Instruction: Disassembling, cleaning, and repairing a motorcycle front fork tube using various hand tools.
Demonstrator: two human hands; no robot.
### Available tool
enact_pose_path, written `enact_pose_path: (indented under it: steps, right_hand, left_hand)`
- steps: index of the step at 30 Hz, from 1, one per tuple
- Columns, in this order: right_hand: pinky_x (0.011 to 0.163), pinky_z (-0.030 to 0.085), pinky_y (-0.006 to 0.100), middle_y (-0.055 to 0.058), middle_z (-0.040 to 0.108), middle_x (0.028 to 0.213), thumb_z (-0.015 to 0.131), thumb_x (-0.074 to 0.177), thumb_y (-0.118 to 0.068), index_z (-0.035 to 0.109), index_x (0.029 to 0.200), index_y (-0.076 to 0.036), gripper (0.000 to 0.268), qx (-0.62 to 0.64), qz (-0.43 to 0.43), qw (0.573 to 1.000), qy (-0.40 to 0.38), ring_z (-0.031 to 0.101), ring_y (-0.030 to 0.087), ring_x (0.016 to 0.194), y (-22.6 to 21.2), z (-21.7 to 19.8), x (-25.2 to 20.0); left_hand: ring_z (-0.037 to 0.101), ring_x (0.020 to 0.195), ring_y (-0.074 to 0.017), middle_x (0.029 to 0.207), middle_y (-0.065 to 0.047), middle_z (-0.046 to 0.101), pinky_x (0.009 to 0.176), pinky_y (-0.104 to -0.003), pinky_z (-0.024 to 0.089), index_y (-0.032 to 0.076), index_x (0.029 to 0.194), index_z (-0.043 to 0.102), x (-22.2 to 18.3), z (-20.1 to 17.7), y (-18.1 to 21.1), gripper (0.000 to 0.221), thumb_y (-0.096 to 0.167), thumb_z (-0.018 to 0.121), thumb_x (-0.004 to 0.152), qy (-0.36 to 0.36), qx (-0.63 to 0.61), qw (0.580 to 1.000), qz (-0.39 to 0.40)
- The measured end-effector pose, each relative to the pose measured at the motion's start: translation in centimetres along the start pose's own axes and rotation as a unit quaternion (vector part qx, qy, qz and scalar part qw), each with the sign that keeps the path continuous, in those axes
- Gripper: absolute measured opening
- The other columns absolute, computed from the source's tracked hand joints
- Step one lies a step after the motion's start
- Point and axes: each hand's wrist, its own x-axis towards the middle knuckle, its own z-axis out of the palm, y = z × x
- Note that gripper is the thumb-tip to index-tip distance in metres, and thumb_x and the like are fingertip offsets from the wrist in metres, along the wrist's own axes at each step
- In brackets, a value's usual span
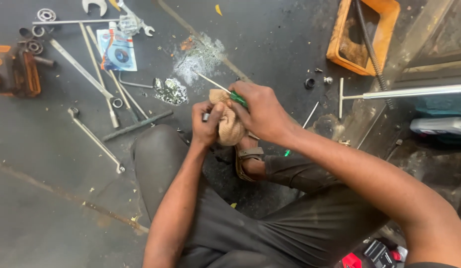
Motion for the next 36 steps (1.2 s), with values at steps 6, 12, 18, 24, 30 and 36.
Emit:
enact_pose_path:
  steps: [6,12,18,24,30,36]
  right_hand:
    - [0.064,0.049,0.044,0.019,0.061,0.086,0.069,0.097,-0.014,0.067,0.122,-0.002,0.028,-0.088,0.008,0.996,-0.004,0.062,0.035,0.072,-4.0,-4.8,-1.9]
    - [0.056,0.044,0.042,0.013,0.059,0.070,0.068,0.095,-0.020,0.075,0.122,-0.011,0.029,-0.102,0.075,0.990,-0.058,0.058,0.027,0.060,-6.1,-4.7,-6.5]
    - [0.057,0.045,0.039,0.012,0.060,0.066,0.070,0.093,-0.020,0.076,0.123,-0.016,0.031,-0.058,0.189,0.980,0.010,0.056,0.023,0.055,-6.6,-0.7,-6.6]
    - [0.062,0.049,0.037,0.014,0.068,0.076,0.069,0.094,-0.017,0.075,0.124,-0.015,0.031,0.003,0.216,0.974,0.071,0.063,0.023,0.063,-6.6,0.5,-6.5]
    - [0.077,0.057,0.033,0.015,0.078,0.100,0.067,0.097,-0.016,0.075,0.120,-0.009,0.026,0.063,0.196,0.975,0.087,0.078,0.019,0.088,-4.8,0.8,-5.8]
    - [0.071,0.053,0.034,0.011,0.081,0.093,0.070,0.096,-0.019,0.078,0.119,-0.015,0.025,0.032,0.277,0.960,0.011,0.071,0.020,0.075,-3.6,-0.9,-3.7]
  left_hand:
    - [0.055,0.065,-0.0049,0.071,0.002,0.065,0.059,-0.024,0.043,-0.001,0.077,0.068,1.0,-0.3,0.8,0.043,0.036,0.067,0.099,-0.030,-0.070,0.994,-0.085]
    - [0.055,0.066,-0.0045,0.071,0.003,0.064,0.061,-0.025,0.043,0.000,0.079,0.071,1.4,-0.4,1.6,0.040,0.036,0.069,0.097,0.029,-0.054,0.996,-0.071]
    - [0.054,0.063,-0.0045,0.068,0.004,0.064,0.058,-0.025,0.041,0.001,0.076,0.070,1.4,-0.3,-0.6,0.041,0.037,0.068,0.097,0.006,-0.051,0.996,-0.067]
    - [0.048,0.061,-0.0035,0.065,0.005,0.059,0.055,-0.025,0.035,0.002,0.073,0.067,1.6,-1.0,0.5,0.042,0.037,0.068,0.097,0.020,-0.046,0.996,-0.069]
    - [0.051,0.060,-0.0063,0.065,0.003,0.059,0.054,-0.027,0.037,0.001,0.073,0.067,1.5,-0.7,0.5,0.046,0.041,0.063,0.096,0.013,0.004,0.999,-0.045]
    - [0.053,0.070,-0.0126,0.073,-0.003,0.059,0.064,-0.031,0.044,-0.002,0.082,0.062,0.6,-1.0,-3.1,0.047,0.036,0.049,0.107,0.030,0.018,0.999,-0.021]
